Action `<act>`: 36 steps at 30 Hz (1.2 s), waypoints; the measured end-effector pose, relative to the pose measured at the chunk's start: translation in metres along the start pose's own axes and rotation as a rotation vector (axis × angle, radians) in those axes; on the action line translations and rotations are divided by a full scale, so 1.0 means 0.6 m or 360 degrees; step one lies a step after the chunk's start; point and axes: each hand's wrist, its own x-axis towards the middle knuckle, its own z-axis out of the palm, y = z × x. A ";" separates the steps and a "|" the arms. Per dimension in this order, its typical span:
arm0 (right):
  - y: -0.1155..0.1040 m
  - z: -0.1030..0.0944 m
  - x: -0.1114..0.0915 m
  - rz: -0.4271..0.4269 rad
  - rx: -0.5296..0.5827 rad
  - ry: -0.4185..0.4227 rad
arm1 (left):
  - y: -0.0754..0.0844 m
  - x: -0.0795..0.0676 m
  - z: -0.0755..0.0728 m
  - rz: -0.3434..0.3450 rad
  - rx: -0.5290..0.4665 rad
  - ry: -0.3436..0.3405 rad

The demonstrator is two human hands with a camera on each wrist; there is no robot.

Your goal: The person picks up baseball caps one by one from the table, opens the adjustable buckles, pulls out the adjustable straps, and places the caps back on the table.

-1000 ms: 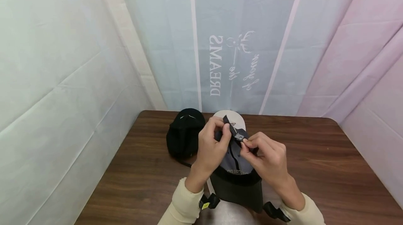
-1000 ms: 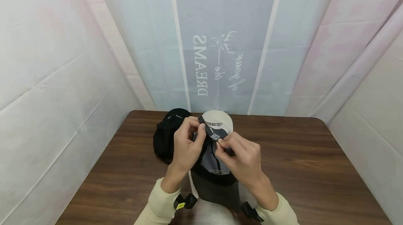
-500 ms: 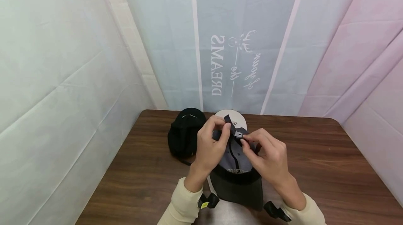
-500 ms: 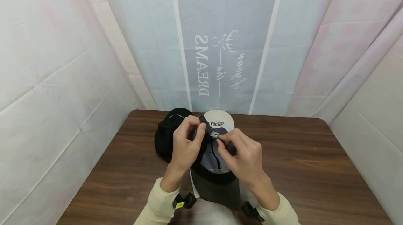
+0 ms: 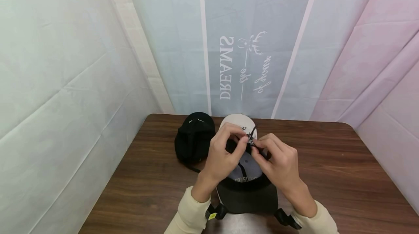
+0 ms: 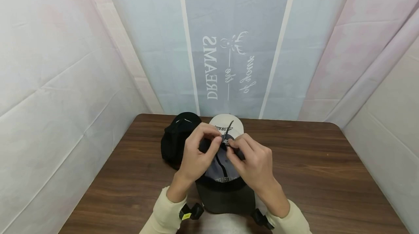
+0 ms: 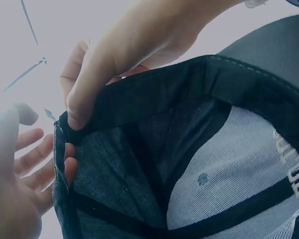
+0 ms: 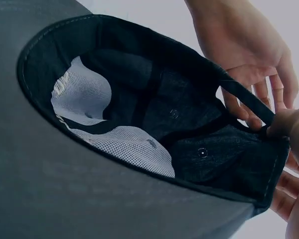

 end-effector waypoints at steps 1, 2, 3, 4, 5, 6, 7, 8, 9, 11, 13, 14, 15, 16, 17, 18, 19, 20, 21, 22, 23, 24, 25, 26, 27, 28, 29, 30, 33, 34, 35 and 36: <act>0.001 0.001 0.000 -0.0004 0.0004 0.0006 | 0.000 -0.001 0.000 0.0016 0.0002 -0.0041; 0.001 0.001 0.000 -0.0004 0.0007 0.0006 | -0.001 -0.001 0.000 0.0029 0.0010 -0.0082; 0.002 0.001 -0.001 0.0000 0.0013 0.0005 | -0.001 -0.002 -0.001 0.0038 0.0022 -0.0120; 0.002 0.002 -0.001 0.0007 0.0019 0.0004 | -0.001 -0.003 -0.001 0.0044 0.0037 -0.0151; 0.002 0.002 -0.001 0.0013 0.0028 0.0003 | -0.001 -0.004 -0.002 0.0048 0.0049 -0.0177; 0.003 0.002 -0.002 0.0020 0.0040 0.0001 | -0.002 -0.005 -0.003 0.0053 0.0059 -0.0195; 0.003 0.002 -0.002 0.0027 0.0047 -0.0001 | -0.002 -0.006 -0.003 0.0057 0.0068 -0.0203; 0.003 0.002 -0.003 0.0035 0.0051 -0.0004 | -0.002 -0.006 -0.004 0.0061 0.0074 -0.0203; 0.003 0.003 -0.004 0.0040 0.0057 -0.0003 | -0.003 -0.007 -0.004 0.0066 0.0081 -0.0199; 0.003 0.003 -0.004 0.0040 0.0058 -0.0002 | -0.004 -0.007 -0.005 0.0078 0.0094 -0.0183; 0.003 0.004 -0.004 0.0035 0.0049 0.0000 | -0.005 -0.007 -0.006 0.0088 0.0107 -0.0165; 0.003 0.004 -0.004 0.0032 0.0045 0.0004 | -0.005 -0.007 -0.006 0.0094 0.0111 -0.0159; 0.003 0.005 -0.004 0.0028 0.0039 0.0008 | -0.006 -0.008 -0.007 0.0100 0.0115 -0.0154; 0.002 0.005 -0.004 0.0024 0.0032 0.0013 | -0.006 -0.008 -0.007 0.0104 0.0118 -0.0152; 0.002 0.005 -0.004 0.0020 0.0026 0.0018 | -0.007 -0.008 -0.007 0.0108 0.0120 -0.0150; 0.002 0.005 -0.004 0.0018 0.0022 0.0023 | -0.007 -0.009 -0.007 0.0112 0.0122 -0.0147; 0.002 0.006 -0.004 0.0015 0.0019 0.0029 | -0.007 -0.009 -0.007 0.0115 0.0122 -0.0144; 0.001 0.006 -0.003 0.0013 0.0017 0.0034 | -0.007 -0.009 -0.008 0.0117 0.0122 -0.0142; 0.001 0.006 -0.004 0.0012 0.0014 0.0039 | -0.008 -0.009 -0.008 0.0119 0.0120 -0.0139; 0.001 0.006 -0.004 0.0010 0.0012 0.0046 | -0.008 -0.010 -0.008 0.0120 0.0119 -0.0136; 0.001 0.006 -0.004 0.0010 0.0007 0.0052 | -0.008 -0.010 -0.007 0.0122 0.0118 -0.0133; 0.001 0.006 -0.004 0.0011 0.0005 0.0055 | -0.008 -0.010 -0.007 0.0122 0.0118 -0.0131; 0.001 0.006 -0.004 0.0013 0.0001 0.0059 | -0.008 -0.011 -0.007 0.0121 0.0117 -0.0130; 0.001 0.006 -0.004 0.0015 -0.0002 0.0062 | -0.008 -0.011 -0.007 0.0120 0.0117 -0.0128; 0.001 0.006 -0.005 0.0017 -0.0007 0.0064 | -0.008 -0.012 -0.007 0.0120 0.0116 -0.0127; 0.001 0.006 -0.005 0.0018 -0.0011 0.0066 | -0.008 -0.012 -0.007 0.0119 0.0117 -0.0126; 0.001 0.005 -0.005 0.0019 -0.0013 0.0065 | -0.008 -0.013 -0.007 0.0118 0.0118 -0.0126; 0.001 0.005 -0.005 0.0020 -0.0013 0.0065 | -0.008 -0.013 -0.007 0.0118 0.0119 -0.0126; 0.000 0.003 -0.004 0.0024 -0.0023 0.0069 | -0.008 -0.014 -0.007 0.0120 0.0126 -0.0126; 0.000 0.003 -0.004 0.0029 -0.0026 0.0074 | -0.008 -0.015 -0.007 0.0122 0.0130 -0.0125; 0.000 0.002 -0.004 0.0035 -0.0022 0.0083 | -0.008 -0.015 -0.007 0.0124 0.0134 -0.0125; 0.000 0.001 -0.004 0.0043 -0.0018 0.0093 | -0.008 -0.015 -0.008 0.0124 0.0137 -0.0122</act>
